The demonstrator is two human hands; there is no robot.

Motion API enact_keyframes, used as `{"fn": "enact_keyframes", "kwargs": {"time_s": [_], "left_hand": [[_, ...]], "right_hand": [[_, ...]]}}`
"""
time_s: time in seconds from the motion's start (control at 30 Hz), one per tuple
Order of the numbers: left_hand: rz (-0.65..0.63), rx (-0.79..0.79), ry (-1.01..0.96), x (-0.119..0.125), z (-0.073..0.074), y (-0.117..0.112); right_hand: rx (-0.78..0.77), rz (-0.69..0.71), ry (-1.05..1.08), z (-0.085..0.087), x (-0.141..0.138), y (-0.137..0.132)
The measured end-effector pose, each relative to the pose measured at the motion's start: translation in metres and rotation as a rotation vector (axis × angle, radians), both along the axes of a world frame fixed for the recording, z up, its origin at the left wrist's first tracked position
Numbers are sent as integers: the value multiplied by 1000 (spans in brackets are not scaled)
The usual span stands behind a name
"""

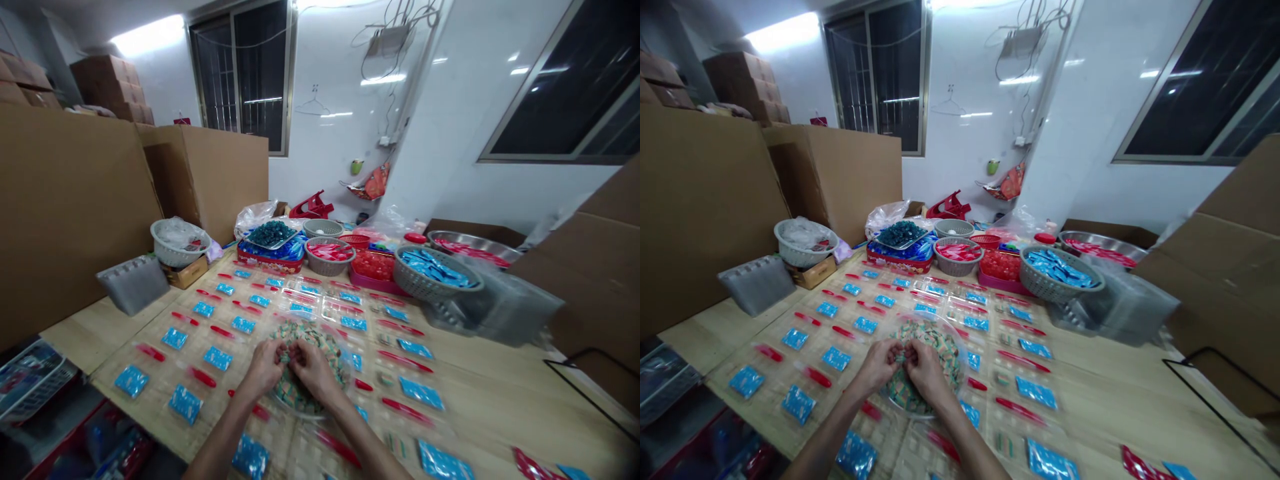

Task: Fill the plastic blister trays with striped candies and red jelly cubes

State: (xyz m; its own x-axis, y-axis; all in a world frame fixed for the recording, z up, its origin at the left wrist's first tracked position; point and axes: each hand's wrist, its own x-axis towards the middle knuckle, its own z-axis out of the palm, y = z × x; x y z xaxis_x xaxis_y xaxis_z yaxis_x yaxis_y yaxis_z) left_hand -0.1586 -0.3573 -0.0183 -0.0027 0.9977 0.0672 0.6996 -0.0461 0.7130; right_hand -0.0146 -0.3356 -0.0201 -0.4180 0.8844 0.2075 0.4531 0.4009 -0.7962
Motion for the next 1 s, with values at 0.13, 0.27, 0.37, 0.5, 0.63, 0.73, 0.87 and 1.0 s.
{"fn": "enact_keyframes", "kwargs": {"time_s": [0.13,0.27,0.37,0.5,0.63,0.73,0.87,1.0], "left_hand": [[11,0,0,0,-2,0],[7,18,-10,0,-3,0],[7,27,-36,0,-3,0],[-3,42,-92,1,0,0],[-72,74,-195,1,9,1],[-155,52,-294,2,15,0],[-270,-47,-504,10,22,-6],[-299,-160,-650,16,26,-11]], "right_hand": [[62,-80,-125,7,0,-7],[62,-92,-223,16,-2,-13],[76,-69,-238,18,0,-13],[141,10,-216,18,4,-9],[221,126,-252,27,11,-4],[246,174,-271,42,18,-6],[183,205,-242,58,31,-12],[-38,171,-47,61,72,-12]]}}
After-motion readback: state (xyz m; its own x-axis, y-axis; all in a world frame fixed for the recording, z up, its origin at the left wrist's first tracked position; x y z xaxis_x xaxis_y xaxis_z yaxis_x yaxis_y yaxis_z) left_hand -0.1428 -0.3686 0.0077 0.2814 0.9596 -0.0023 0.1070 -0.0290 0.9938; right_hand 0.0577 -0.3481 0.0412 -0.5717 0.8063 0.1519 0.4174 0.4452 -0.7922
